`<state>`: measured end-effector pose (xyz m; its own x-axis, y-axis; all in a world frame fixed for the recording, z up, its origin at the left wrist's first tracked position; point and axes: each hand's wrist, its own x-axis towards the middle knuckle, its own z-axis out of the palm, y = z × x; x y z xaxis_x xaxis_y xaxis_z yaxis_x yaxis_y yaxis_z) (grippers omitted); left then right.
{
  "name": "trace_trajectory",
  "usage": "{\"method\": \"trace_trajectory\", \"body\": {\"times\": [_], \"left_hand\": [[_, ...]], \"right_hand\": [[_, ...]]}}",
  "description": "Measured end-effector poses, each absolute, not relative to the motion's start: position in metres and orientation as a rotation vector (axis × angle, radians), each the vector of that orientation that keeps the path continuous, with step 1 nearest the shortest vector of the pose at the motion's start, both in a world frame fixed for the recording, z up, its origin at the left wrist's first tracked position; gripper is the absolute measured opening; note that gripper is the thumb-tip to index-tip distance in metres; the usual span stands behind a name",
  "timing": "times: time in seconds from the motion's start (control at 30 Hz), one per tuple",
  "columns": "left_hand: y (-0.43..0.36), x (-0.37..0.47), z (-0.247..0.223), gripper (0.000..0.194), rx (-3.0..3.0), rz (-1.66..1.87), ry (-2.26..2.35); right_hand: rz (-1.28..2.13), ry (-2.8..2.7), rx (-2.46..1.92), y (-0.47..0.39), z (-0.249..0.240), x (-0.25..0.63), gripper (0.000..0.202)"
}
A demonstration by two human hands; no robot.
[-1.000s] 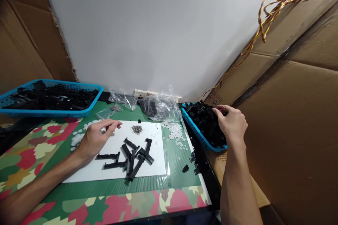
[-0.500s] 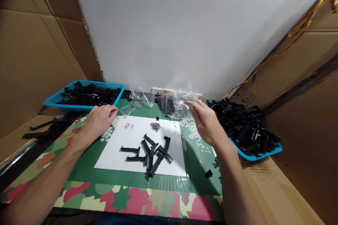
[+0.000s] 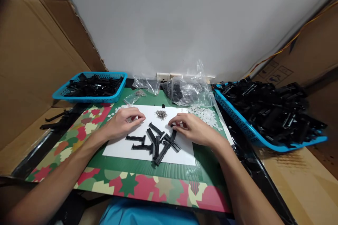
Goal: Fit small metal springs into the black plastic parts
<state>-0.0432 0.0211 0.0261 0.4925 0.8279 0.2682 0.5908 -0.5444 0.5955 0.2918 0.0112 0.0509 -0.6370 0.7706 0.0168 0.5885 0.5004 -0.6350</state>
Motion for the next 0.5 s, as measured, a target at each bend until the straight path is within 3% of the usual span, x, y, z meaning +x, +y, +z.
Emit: {"method": "trace_trajectory", "body": {"times": [0.13,0.33,0.5], "left_hand": [[0.017,-0.030,0.015,0.029,2.275,0.778,1.228],[0.019,-0.027,0.008,0.028,2.182,0.867,1.244],[0.010,-0.022,0.021,0.029,2.087,0.978,1.129]], "right_hand": [[1.020,-2.480,-1.062,0.013,0.051,0.297,0.035],[0.997,-2.429,-1.108,0.014,0.049,0.302,0.015],[0.941,-2.346,-1.164,0.009,0.054,0.285,0.026]]}}
